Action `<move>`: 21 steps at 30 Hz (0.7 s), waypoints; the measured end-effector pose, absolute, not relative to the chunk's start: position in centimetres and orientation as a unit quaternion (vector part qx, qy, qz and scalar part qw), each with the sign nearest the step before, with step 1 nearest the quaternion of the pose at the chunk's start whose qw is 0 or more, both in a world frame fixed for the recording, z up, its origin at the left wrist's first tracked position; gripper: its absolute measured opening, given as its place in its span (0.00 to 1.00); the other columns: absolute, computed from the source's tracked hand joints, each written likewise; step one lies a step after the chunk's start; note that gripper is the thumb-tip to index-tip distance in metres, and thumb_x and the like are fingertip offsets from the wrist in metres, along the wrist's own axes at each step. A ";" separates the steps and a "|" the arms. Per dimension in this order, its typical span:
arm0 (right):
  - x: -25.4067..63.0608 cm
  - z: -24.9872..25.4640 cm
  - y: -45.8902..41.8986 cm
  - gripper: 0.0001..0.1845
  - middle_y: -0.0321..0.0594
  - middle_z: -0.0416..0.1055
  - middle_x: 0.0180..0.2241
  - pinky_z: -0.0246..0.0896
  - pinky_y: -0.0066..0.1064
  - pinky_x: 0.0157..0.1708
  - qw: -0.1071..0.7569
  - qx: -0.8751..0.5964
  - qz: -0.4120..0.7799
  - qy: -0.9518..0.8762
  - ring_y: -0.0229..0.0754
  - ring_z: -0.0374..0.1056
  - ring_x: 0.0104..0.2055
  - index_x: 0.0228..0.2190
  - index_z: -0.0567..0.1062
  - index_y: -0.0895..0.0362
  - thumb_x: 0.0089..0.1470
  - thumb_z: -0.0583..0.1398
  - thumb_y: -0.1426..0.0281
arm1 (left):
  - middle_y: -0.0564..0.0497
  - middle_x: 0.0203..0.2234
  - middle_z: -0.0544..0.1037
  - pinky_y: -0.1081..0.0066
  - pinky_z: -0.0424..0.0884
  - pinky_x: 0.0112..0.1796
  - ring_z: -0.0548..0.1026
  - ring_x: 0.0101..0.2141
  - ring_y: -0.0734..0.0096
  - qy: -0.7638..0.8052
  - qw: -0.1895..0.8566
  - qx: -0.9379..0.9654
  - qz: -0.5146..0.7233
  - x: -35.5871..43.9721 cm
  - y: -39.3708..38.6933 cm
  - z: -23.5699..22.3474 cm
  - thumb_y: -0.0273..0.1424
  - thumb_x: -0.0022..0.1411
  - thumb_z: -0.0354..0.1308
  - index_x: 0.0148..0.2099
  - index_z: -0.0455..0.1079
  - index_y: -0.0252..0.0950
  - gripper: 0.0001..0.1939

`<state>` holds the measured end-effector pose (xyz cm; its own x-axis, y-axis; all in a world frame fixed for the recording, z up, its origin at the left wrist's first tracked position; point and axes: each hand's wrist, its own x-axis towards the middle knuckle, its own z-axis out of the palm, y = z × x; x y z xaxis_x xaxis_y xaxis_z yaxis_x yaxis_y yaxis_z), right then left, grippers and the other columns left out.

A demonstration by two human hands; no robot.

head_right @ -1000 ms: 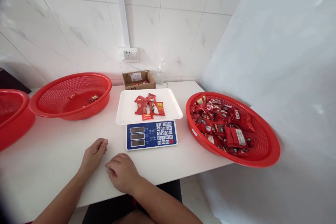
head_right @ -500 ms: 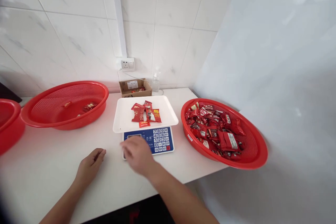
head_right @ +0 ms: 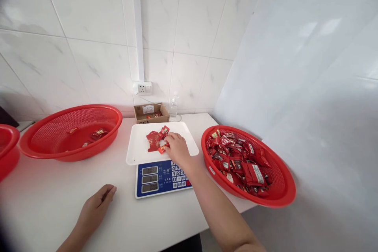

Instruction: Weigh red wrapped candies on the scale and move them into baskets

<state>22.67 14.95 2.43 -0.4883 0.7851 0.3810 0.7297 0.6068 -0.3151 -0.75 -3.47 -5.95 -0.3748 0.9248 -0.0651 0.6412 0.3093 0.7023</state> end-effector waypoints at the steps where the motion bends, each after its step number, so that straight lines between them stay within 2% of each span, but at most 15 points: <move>1: 22.5 2.5 15.5 0.12 0.44 0.65 0.50 0.52 0.40 0.53 0.256 -0.443 0.061 -0.857 0.46 0.57 0.55 0.40 0.73 0.55 0.51 0.58 0.71 | 0.56 0.20 0.67 0.72 0.63 0.28 0.66 0.24 0.69 0.772 0.240 0.506 0.301 -0.7 -3.5 -5.9 0.47 0.59 0.40 0.31 0.62 0.42 0.17; 3: 22.1 2.5 16.6 0.20 0.47 0.60 0.54 0.49 0.41 0.55 0.256 -0.450 0.075 -0.852 0.47 0.52 0.58 0.48 0.69 0.56 0.53 0.58 0.67 | 0.56 0.20 0.66 0.72 0.63 0.28 0.66 0.23 0.70 0.768 0.243 0.507 0.306 -0.7 -3.4 -5.9 0.47 0.59 0.40 0.31 0.62 0.42 0.17; 7: 20.8 2.3 18.6 0.34 0.49 0.48 0.61 0.39 0.54 0.56 0.187 -0.473 0.127 -0.851 0.56 0.37 0.64 0.58 0.58 0.52 0.53 0.54 0.51 | 0.56 0.19 0.65 0.72 0.62 0.27 0.66 0.23 0.69 0.768 0.237 0.503 0.318 -0.8 -3.4 -5.8 0.47 0.58 0.41 0.30 0.62 0.42 0.17; 10: 19.8 2.3 19.3 0.37 0.49 0.49 0.61 0.37 0.57 0.55 0.133 -0.441 0.144 -0.876 0.57 0.39 0.63 0.57 0.59 0.50 0.51 0.51 0.44 | 0.56 0.19 0.65 0.72 0.62 0.26 0.65 0.23 0.70 0.765 0.234 0.502 0.328 -0.8 -3.4 -5.8 0.47 0.59 0.41 0.29 0.62 0.42 0.17; 14: 19.0 2.5 18.9 0.33 0.48 0.57 0.57 0.45 0.49 0.55 0.131 -0.390 0.146 -0.900 0.52 0.51 0.59 0.54 0.63 0.52 0.52 0.53 0.47 | 0.56 0.18 0.64 0.72 0.62 0.26 0.64 0.22 0.71 0.758 0.236 0.501 0.344 -0.3 -3.5 -6.2 0.46 0.59 0.41 0.28 0.62 0.41 0.18; 17: 19.3 2.9 17.9 0.35 0.48 0.54 0.59 0.44 0.51 0.55 0.164 -0.398 0.134 -0.893 0.52 0.48 0.61 0.58 0.57 0.53 0.53 0.54 0.52 | 0.54 0.23 0.71 0.70 0.66 0.29 0.69 0.25 0.69 0.743 0.232 0.492 0.390 -1.0 -3.6 -6.2 0.45 0.59 0.43 0.32 0.65 0.41 0.16; 19: 20.0 3.0 16.9 0.36 0.49 0.52 0.60 0.41 0.53 0.56 0.204 -0.410 0.113 -0.882 0.52 0.45 0.62 0.59 0.54 0.53 0.53 0.54 0.53 | 0.48 0.34 0.75 0.66 0.69 0.34 0.73 0.32 0.65 0.746 0.153 0.489 0.426 -3.0 -3.8 -5.5 0.44 0.58 0.45 0.40 0.66 0.40 0.16; 21: 21.1 3.0 15.7 0.32 0.46 0.52 0.60 0.41 0.52 0.57 0.241 -0.405 0.099 -0.877 0.51 0.44 0.63 0.59 0.55 0.52 0.55 0.53 0.55 | 0.42 0.45 0.72 0.59 0.68 0.43 0.71 0.44 0.58 0.761 -0.009 0.490 0.425 -6.5 -4.3 -4.0 0.43 0.58 0.46 0.46 0.65 0.39 0.18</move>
<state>21.06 15.71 3.02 -0.5565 0.7575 0.3413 0.6618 0.6525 -0.3691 -6.46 -4.30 -3.96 -0.5198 0.7382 0.4299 0.7533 0.1588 0.6382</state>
